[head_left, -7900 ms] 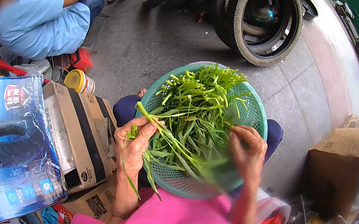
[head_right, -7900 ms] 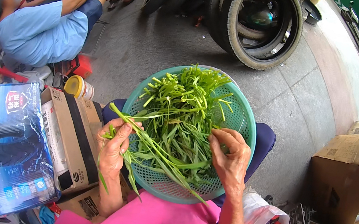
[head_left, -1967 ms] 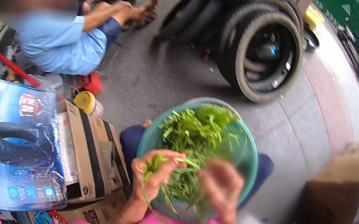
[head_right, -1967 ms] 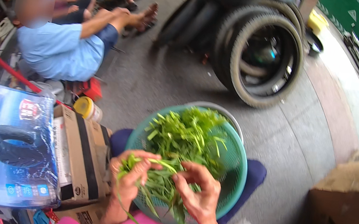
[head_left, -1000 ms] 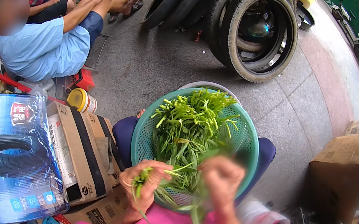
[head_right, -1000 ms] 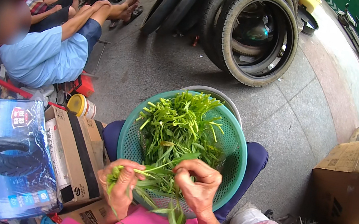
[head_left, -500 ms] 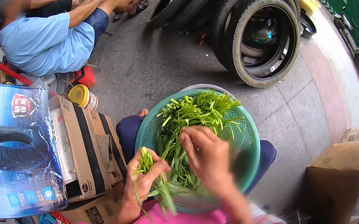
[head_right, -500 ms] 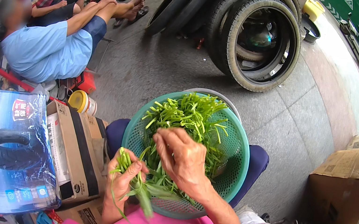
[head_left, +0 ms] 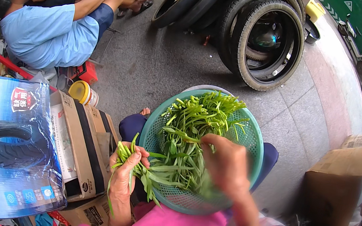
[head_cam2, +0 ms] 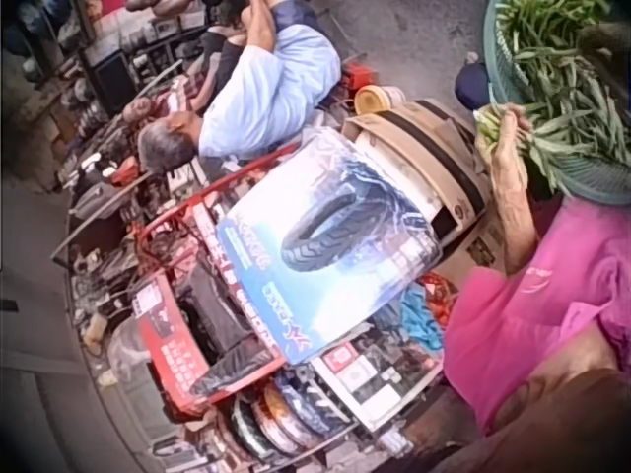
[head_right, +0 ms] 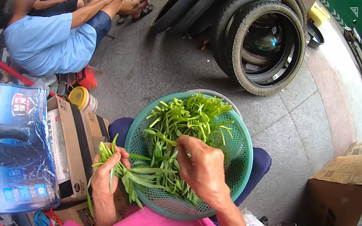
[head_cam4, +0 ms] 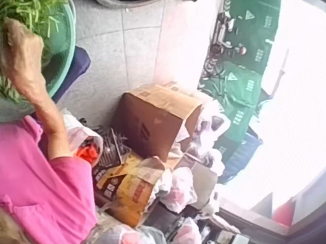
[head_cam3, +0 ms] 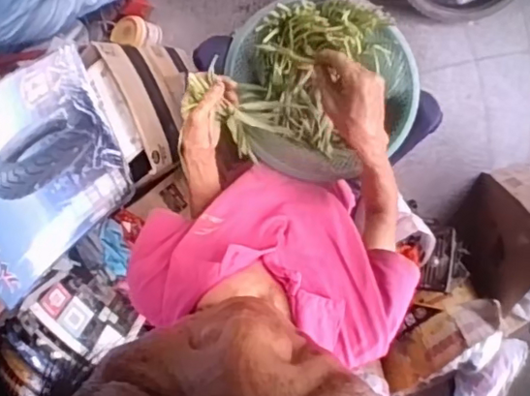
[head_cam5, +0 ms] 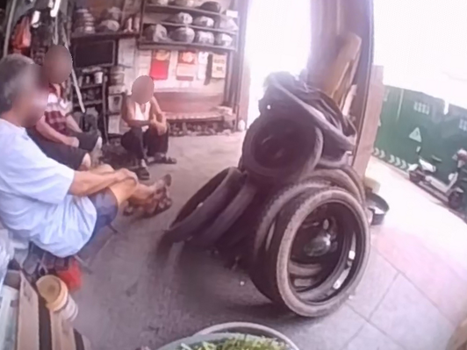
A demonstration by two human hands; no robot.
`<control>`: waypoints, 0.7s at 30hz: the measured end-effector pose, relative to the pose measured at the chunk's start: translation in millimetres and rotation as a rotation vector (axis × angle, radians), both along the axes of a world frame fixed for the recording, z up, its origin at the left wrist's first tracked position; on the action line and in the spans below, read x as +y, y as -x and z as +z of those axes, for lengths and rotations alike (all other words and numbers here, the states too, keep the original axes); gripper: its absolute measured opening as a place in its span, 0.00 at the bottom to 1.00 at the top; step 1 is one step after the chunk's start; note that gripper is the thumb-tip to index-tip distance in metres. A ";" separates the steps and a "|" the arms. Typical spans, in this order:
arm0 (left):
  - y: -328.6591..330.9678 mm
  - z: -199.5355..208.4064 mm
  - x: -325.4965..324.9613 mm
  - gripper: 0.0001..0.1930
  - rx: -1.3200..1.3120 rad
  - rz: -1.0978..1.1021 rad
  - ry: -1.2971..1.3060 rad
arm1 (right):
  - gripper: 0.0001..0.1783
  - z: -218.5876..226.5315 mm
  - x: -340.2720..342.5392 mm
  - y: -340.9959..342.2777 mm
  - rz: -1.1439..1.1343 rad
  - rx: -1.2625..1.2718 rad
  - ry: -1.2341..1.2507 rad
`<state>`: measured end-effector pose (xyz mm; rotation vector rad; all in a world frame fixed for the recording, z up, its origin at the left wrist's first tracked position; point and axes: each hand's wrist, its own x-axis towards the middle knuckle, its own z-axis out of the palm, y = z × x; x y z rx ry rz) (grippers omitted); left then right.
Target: The person sits on the floor and picks through a basket of green leafy vegetables, snapping off stems and separating leaves by hand. The prepared greens are placed back into the basket.
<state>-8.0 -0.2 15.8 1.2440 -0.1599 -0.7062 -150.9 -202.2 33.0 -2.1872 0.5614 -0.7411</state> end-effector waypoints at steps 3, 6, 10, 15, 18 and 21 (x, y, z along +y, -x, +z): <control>-0.2 9.5 -0.3 0.07 0.027 0.022 0.035 | 0.05 22.8 -9.9 25.4 0.002 -0.137 -0.628; 1.8 16.0 -4.9 0.10 0.021 0.010 0.077 | 0.05 26.2 -30.7 46.8 -0.054 -0.190 -0.946; -3.0 30.9 -4.5 0.10 -0.163 0.044 0.001 | 0.05 27.7 -41.0 54.7 -0.046 -0.166 -0.968; 2.5 68.4 2.0 0.11 -0.414 0.190 -0.151 | 0.05 33.8 -30.1 61.2 0.032 -0.320 -0.881; 16.5 91.1 1.8 0.09 -0.375 0.058 0.001 | 0.05 48.1 -16.2 66.3 0.102 -0.324 -0.988; 33.1 84.4 -12.6 0.05 -0.450 -0.185 -0.024 | 0.08 42.9 0.2 60.0 0.196 -0.274 -0.938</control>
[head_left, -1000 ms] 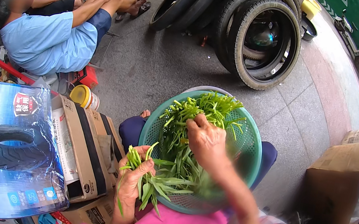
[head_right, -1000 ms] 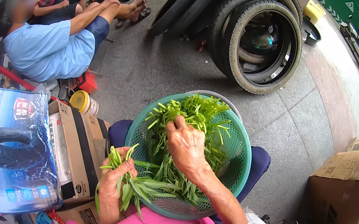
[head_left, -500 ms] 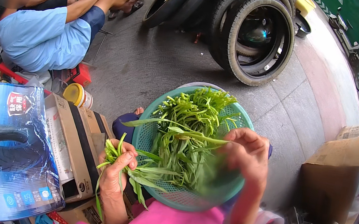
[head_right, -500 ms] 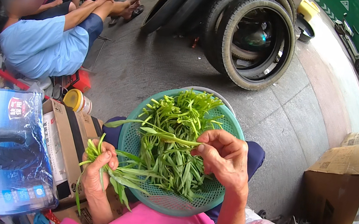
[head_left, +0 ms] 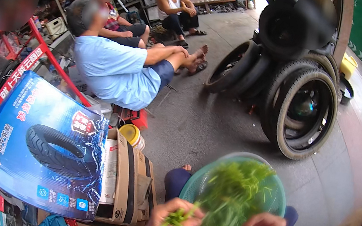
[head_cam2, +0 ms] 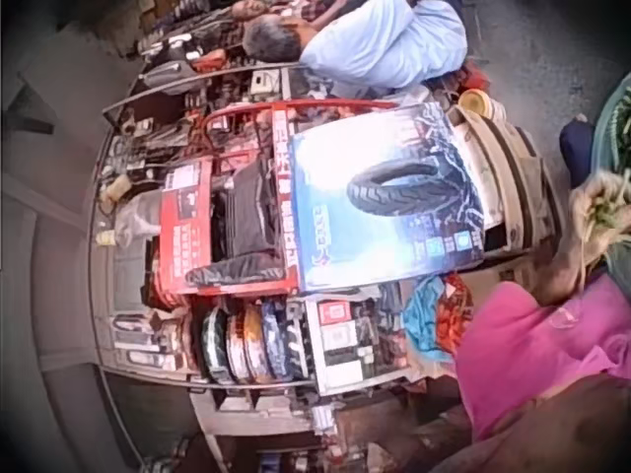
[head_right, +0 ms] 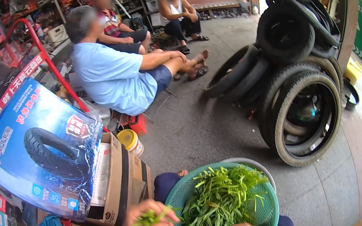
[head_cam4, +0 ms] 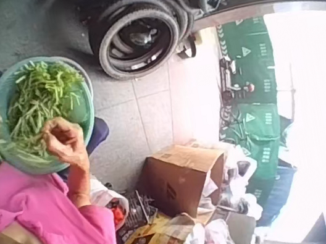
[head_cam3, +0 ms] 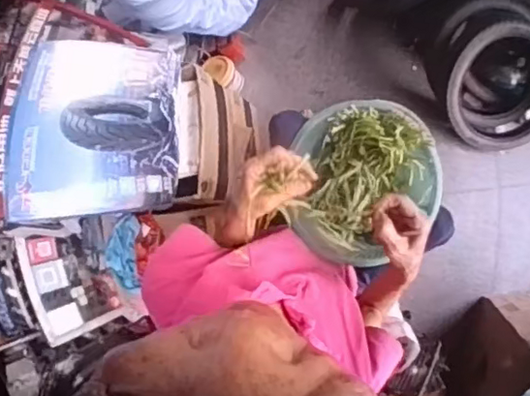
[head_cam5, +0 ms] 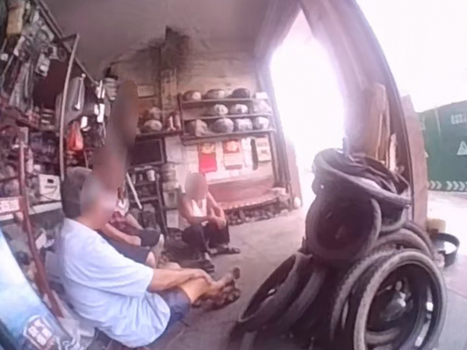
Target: The person sits on the floor and picks through a basket of green leafy vegetables, snapping off stems and separating leaves by hand. The prepared greens are placed back into the basket.
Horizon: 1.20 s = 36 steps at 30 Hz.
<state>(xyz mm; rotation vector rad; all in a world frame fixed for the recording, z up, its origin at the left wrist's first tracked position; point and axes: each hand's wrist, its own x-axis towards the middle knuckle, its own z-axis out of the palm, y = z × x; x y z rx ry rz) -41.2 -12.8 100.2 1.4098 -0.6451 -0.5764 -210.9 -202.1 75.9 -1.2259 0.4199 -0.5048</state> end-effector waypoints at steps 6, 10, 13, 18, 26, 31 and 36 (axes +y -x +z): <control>15.0 -46.0 -7.6 0.05 0.237 -0.332 -0.248 | 0.12 9.7 21.9 -24.0 -0.127 0.034 -0.171; 24.9 -42.2 -18.0 0.09 0.300 -0.325 -0.312 | 0.12 0.1 16.7 -17.4 -0.188 0.100 -0.077; 23.5 -39.7 -21.2 0.08 0.359 -0.266 -0.276 | 0.04 -18.3 19.8 -14.9 -0.101 0.135 -0.126; 10.3 -46.5 -19.3 0.08 0.350 -0.237 -0.333 | 0.12 -13.6 8.9 -22.9 -0.135 0.161 1.196; -3.0 -36.1 -21.0 0.07 0.364 -0.222 -0.161 | 0.25 26.2 -18.9 -36.3 -0.015 -0.090 1.673; -13.6 -44.2 1.7 0.05 0.452 -0.167 -0.101 | 0.06 16.9 -93.1 -87.9 -0.545 -0.147 1.586; -8.8 -40.0 9.5 0.05 0.583 -0.167 -0.107 | 0.04 -51.9 -183.7 -123.6 -0.644 0.227 1.103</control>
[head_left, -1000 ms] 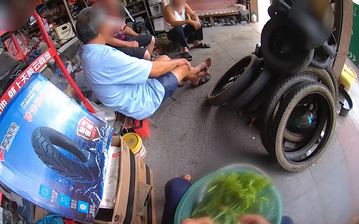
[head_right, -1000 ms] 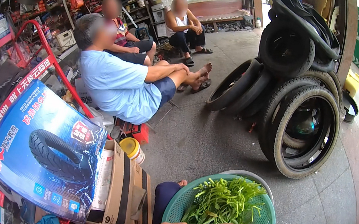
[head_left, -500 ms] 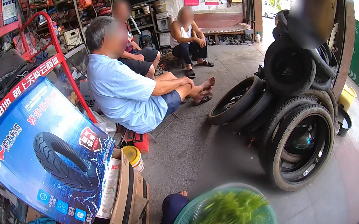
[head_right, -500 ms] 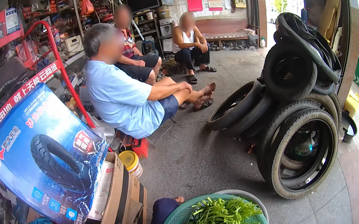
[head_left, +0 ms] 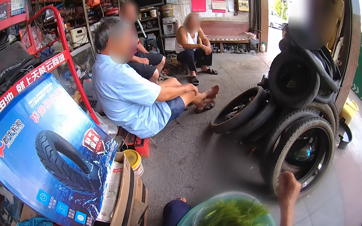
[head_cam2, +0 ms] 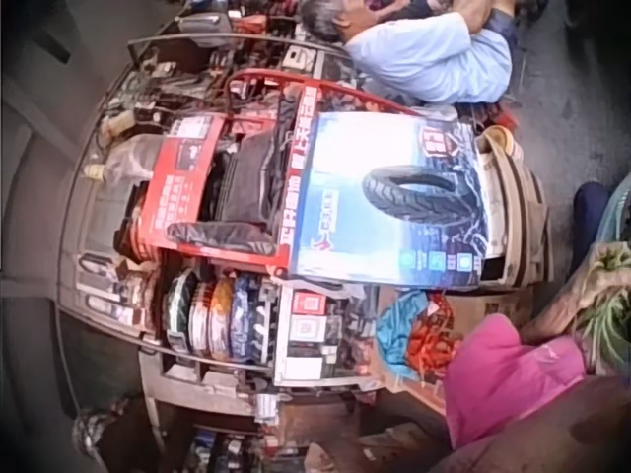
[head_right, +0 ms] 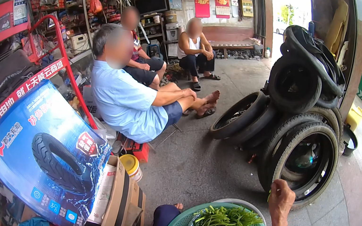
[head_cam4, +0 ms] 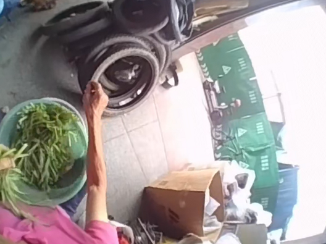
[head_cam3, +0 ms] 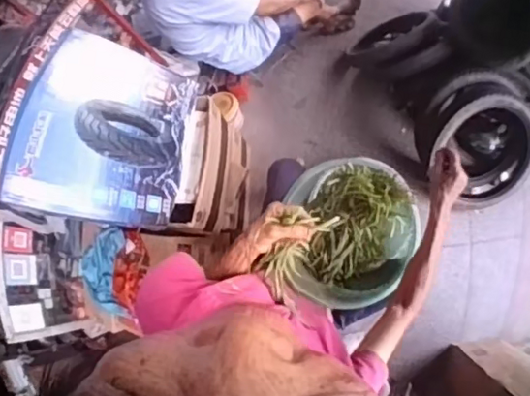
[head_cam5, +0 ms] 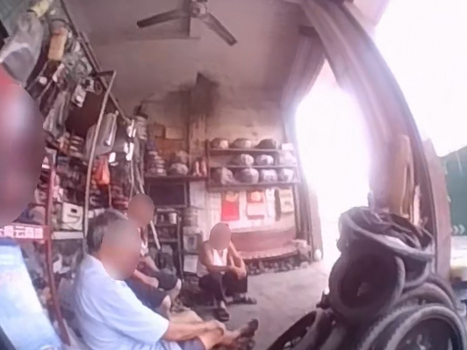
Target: The person sits on the floor and picks through a basket of green leafy vegetables, snapping off stems and separating leaves by hand. The prepared greens are placed back into the basket.
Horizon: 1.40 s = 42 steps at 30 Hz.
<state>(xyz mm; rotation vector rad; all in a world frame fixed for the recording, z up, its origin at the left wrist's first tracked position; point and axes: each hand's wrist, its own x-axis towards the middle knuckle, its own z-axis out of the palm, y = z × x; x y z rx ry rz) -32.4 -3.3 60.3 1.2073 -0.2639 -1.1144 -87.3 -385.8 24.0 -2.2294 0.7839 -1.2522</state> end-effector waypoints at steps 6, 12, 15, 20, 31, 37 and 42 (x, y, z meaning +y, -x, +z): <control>-0.5 5.9 3.0 0.06 0.010 -0.045 -0.111 | 0.07 -49.6 7.0 -22.1 0.217 0.334 -0.410; -3.2 5.3 -8.8 0.06 -0.126 -0.110 -0.107 | 0.11 -47.0 1.1 -5.9 0.257 0.500 -0.494; -4.2 38.1 -22.2 0.05 -0.096 -0.120 -0.147 | 0.10 7.2 33.4 3.8 0.195 0.385 -0.314; 2.1 0.9 -28.0 0.06 -0.028 -0.031 -0.185 | 0.03 69.1 104.0 42.4 0.476 0.140 -0.239; 11.3 -5.8 -35.8 0.04 0.063 -0.009 0.043 | 0.25 75.0 189.8 81.6 0.732 0.224 0.537; 3.3 -38.8 -14.2 0.11 -0.086 -0.199 -0.075 | 0.20 65.7 199.2 76.7 0.757 0.239 0.587; 1.4 -21.8 -30.7 0.10 -0.436 -0.320 0.098 | 0.10 70.2 191.5 79.7 0.679 0.159 0.593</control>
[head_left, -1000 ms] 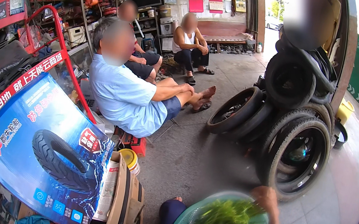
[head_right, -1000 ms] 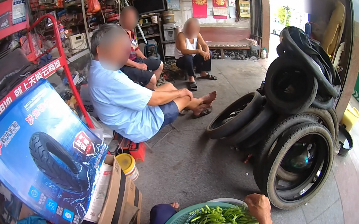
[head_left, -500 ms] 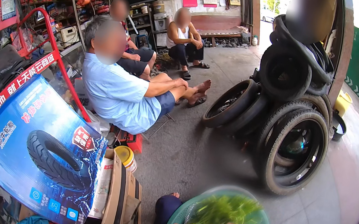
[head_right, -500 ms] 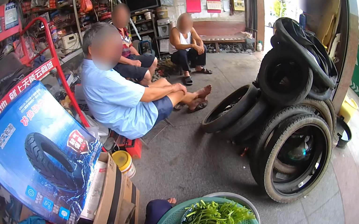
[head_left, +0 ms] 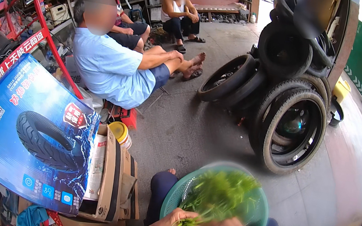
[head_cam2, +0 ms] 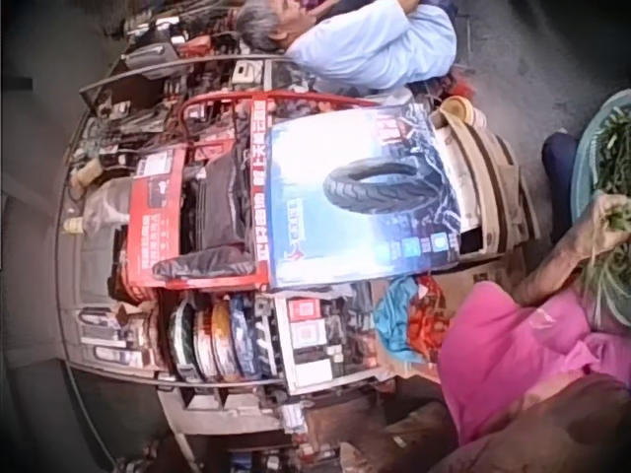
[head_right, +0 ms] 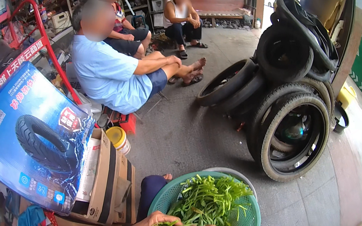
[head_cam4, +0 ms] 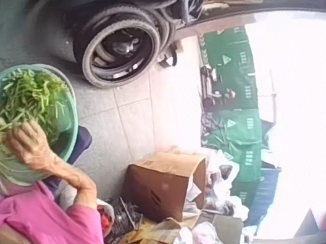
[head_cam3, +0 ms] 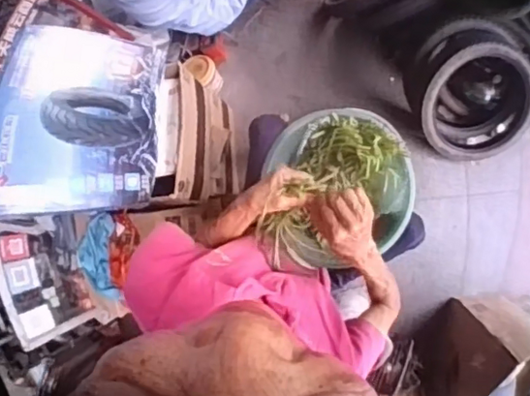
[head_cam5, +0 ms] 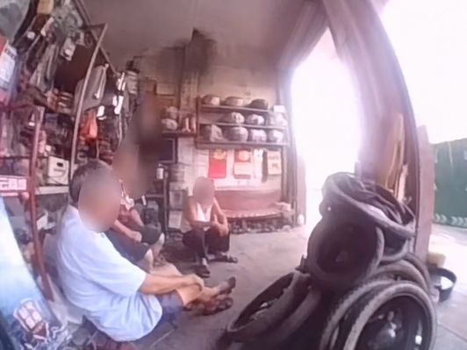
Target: The person sits on the floor and picks through a basket of green leafy vegetables, snapping off stems and separating leaves by hand. The prepared greens are placed back into the basket.
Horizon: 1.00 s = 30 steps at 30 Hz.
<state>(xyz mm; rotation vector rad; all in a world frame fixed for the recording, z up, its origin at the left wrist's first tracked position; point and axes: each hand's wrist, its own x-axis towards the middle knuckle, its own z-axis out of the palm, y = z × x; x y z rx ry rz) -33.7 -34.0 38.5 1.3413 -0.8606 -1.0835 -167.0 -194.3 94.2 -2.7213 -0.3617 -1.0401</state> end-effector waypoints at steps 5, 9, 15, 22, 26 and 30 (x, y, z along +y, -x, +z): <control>6.4 -12.4 -10.3 0.08 0.241 0.039 -0.058 | 0.12 -31.5 -26.1 1.2 -0.277 -0.026 -0.578; -1.8 -6.0 -17.3 0.10 0.595 0.442 -0.158 | 0.08 -51.8 -39.2 35.9 -0.594 0.020 -0.774; -18.5 -29.0 -15.8 0.11 0.724 0.600 -0.072 | 0.09 -103.1 -39.7 83.5 -0.968 0.412 -0.560; -14.0 -24.5 -18.5 0.10 0.631 0.636 -0.078 | 0.11 -41.5 -16.6 56.3 -0.674 -0.019 -0.487; -7.9 -20.7 -24.0 0.10 0.663 0.607 -0.107 | 0.12 -45.5 7.7 26.7 -0.301 -0.026 -0.323; -3.7 -10.3 -24.8 0.10 0.664 0.579 -0.123 | 0.14 -65.9 7.9 16.4 -0.424 -0.087 -0.249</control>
